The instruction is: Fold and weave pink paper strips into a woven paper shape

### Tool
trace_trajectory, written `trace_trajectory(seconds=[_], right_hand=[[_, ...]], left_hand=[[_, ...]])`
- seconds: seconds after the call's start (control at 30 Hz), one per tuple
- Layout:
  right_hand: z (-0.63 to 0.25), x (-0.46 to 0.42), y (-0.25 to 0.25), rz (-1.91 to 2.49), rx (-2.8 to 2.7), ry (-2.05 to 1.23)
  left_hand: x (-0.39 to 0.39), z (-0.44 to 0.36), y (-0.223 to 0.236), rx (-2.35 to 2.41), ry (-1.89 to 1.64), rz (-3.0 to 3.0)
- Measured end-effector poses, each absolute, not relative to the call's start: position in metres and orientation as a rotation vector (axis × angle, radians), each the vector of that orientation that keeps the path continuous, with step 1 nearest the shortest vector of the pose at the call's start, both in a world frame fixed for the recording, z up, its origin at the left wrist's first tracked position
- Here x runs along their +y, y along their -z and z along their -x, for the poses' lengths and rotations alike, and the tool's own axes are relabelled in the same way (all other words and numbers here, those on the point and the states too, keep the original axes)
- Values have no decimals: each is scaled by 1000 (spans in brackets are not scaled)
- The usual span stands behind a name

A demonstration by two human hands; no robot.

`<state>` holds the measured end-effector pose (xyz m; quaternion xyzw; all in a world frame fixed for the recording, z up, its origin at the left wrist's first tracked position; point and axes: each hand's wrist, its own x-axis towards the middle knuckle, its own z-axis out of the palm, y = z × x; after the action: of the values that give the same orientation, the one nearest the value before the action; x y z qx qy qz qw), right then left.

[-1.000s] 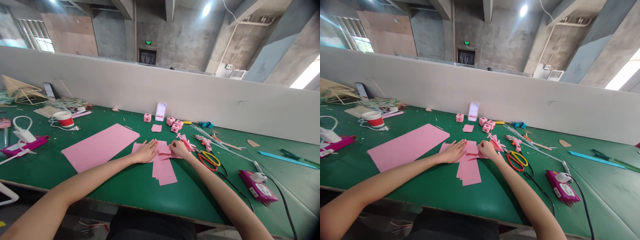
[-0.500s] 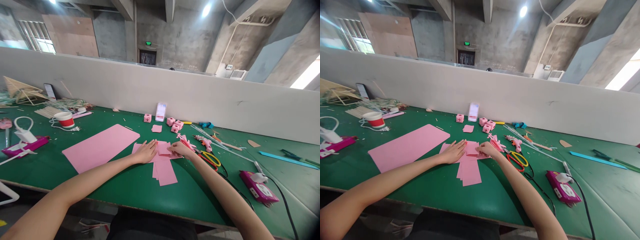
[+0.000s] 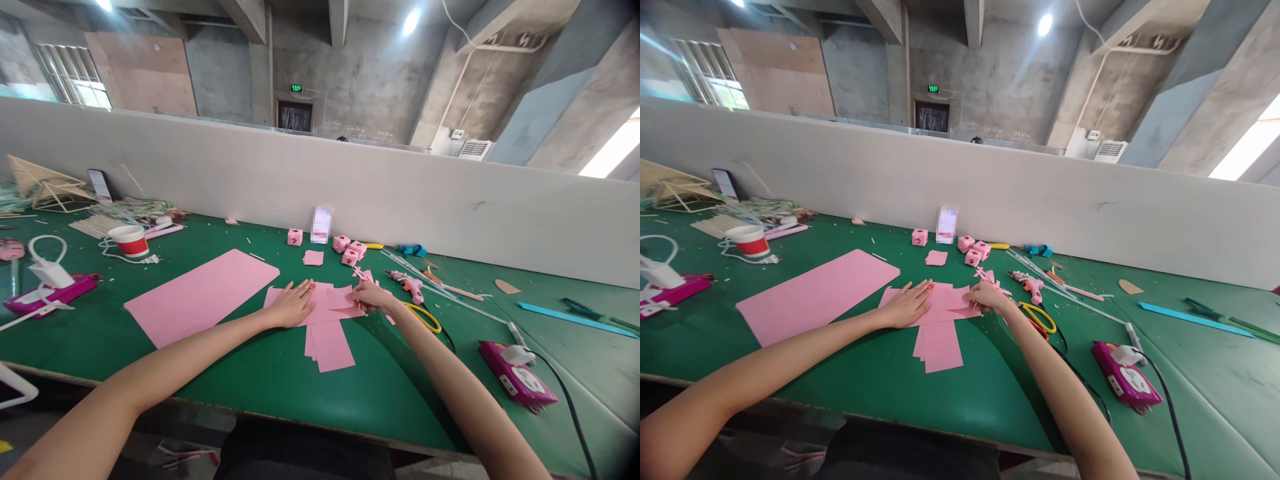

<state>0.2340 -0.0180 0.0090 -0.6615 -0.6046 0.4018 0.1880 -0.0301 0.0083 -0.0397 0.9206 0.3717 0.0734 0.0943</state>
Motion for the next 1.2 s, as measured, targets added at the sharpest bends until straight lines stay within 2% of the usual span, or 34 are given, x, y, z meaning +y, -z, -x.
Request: trace_trajectory(seconds=[0.1, 0.23, 0.33, 0.47, 0.57, 0.77, 1.2], right_hand=[[-235, -18, -9, 1985, -1885, -768], [-217, -26, -8, 2107, -1946, -20], [-196, -36, -5, 1958, -2020, 210], [-171, -43, 5, 1476, -2302, 107], [-159, -43, 13, 1314, -2378, -38], [-150, -42, 26, 1291, -2182, -383], [-146, -48, 28, 1356, -2080, -444]], left_hand=[[7, 33, 35, 1022, -241, -2716], [6, 35, 31, 1022, -324, -2674], [6, 35, 33, 1039, -382, -2652], [6, 33, 34, 1001, -517, -2625], [5, 33, 33, 1024, -620, -2536], [5, 36, 30, 994, -721, -2327], [-2, 35, 24, 939, -844, -2342]])
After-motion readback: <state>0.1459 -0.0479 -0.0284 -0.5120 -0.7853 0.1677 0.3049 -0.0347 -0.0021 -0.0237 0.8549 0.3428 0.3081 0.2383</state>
